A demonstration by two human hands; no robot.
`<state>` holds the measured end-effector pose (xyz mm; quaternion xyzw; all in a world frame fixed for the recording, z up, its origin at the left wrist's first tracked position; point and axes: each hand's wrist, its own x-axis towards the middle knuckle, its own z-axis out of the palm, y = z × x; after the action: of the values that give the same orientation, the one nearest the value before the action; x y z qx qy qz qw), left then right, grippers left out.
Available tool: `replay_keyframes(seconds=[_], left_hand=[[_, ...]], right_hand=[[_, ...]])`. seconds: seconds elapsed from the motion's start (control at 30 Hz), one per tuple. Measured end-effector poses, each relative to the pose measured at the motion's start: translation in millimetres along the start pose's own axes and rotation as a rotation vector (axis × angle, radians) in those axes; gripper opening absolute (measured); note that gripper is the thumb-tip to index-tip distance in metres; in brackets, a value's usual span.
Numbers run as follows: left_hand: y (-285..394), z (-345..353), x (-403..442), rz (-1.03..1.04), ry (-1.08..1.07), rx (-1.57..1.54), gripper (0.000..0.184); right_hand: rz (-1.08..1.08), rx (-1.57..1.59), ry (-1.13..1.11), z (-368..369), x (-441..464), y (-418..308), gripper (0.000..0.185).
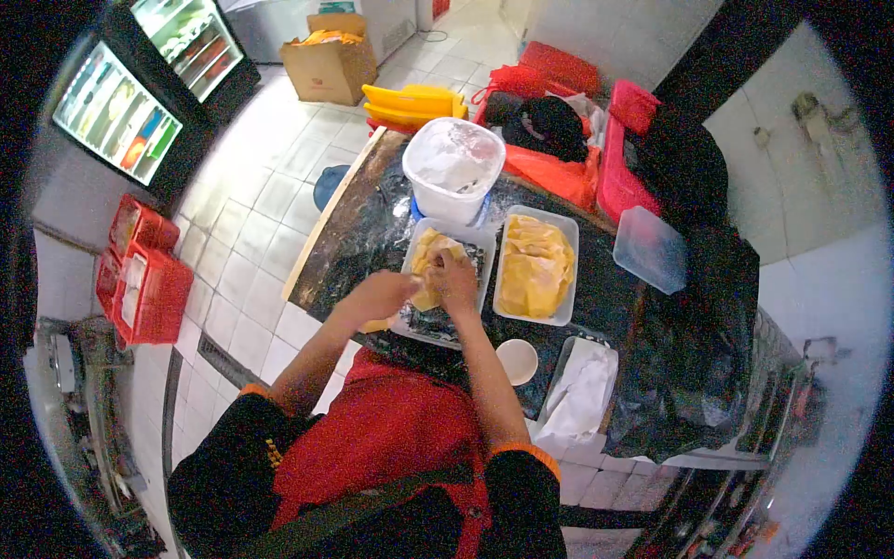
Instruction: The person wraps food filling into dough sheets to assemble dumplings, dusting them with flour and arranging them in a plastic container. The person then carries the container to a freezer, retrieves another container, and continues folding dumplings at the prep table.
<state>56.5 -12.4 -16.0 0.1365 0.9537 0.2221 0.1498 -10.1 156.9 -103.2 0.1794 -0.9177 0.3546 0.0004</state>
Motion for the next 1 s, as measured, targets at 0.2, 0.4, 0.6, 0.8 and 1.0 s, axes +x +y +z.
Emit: replay_keyframes(seconds=[0.2,0.4,0.6,0.8,1.0], left_hand=[[15,-24,-21,-0.139,0.323,-1.144,0.055],[29,-21,-20,-0.033,0.243,-1.176,0.039],[57,6,-17,-0.184,0.139,-1.694,0.036],[52,24,-5,-0.324,0.354,-1.615,0.034],[49,20,-11,-0.211,0.219,-1.456,0.039]], right_hand=[[-0.009,0.449,0.068,-70,-29,-66,0.043],[0.081,0.684,0.066,-95,-47,-82,0.036],[0.285,0.552,0.191,-108,-77,-66,0.032],[0.244,-0.086,0.253,-129,-158,-26,0.032],[0.519,-0.436,0.028,-113,-211,4,0.041]])
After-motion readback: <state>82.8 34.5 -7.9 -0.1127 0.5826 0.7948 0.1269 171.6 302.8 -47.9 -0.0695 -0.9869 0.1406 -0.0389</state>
